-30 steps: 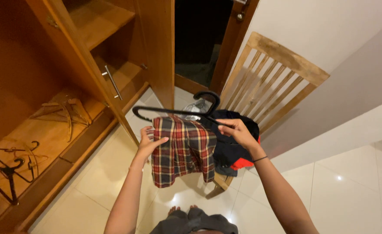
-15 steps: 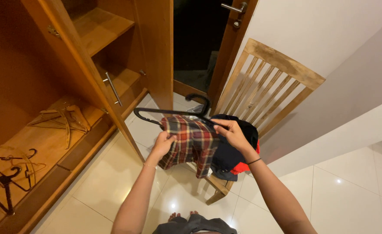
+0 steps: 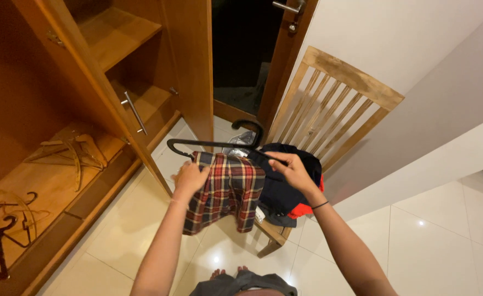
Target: The person picks up plaid shorts and a dark shirt from a chair, places each on a hanger, and hangs them in a wooden wardrobe. The person also gathers several empty hangers from the wardrobe shelf and places them on the chair.
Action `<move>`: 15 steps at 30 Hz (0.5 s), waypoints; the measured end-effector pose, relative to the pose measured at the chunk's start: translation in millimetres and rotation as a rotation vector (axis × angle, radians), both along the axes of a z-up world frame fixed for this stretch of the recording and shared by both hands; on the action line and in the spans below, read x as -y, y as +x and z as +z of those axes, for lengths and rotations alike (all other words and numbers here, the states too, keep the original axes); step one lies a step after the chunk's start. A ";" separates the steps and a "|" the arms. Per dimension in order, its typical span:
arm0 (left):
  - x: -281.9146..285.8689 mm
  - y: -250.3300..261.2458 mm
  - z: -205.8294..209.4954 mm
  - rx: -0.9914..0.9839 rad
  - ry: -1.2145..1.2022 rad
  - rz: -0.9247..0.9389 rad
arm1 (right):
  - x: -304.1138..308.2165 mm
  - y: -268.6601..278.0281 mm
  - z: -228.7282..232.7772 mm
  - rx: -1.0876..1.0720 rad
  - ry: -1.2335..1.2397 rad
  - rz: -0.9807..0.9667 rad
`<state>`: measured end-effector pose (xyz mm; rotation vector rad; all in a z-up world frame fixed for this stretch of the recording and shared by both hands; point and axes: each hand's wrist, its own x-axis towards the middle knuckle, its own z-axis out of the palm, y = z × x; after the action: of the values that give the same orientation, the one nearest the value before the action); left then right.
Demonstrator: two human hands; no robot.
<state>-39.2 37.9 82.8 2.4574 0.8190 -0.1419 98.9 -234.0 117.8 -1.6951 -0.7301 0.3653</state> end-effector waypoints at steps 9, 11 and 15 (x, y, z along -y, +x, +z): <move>33.3 34.1 -3.8 0.621 0.641 -0.225 | -7.2 -7.0 8.3 0.076 -0.075 -0.012; 29.0 53.7 -14.2 0.427 0.604 -0.168 | -10.3 -13.4 13.7 0.078 -0.050 -0.011; 22.8 74.7 35.9 -0.223 0.343 -0.048 | -11.8 -20.3 20.3 0.069 -0.069 -0.027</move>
<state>35.5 15.1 118.7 2.8216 0.9448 -0.3223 78.6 -222.2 138.1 -1.7881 -0.7519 0.3183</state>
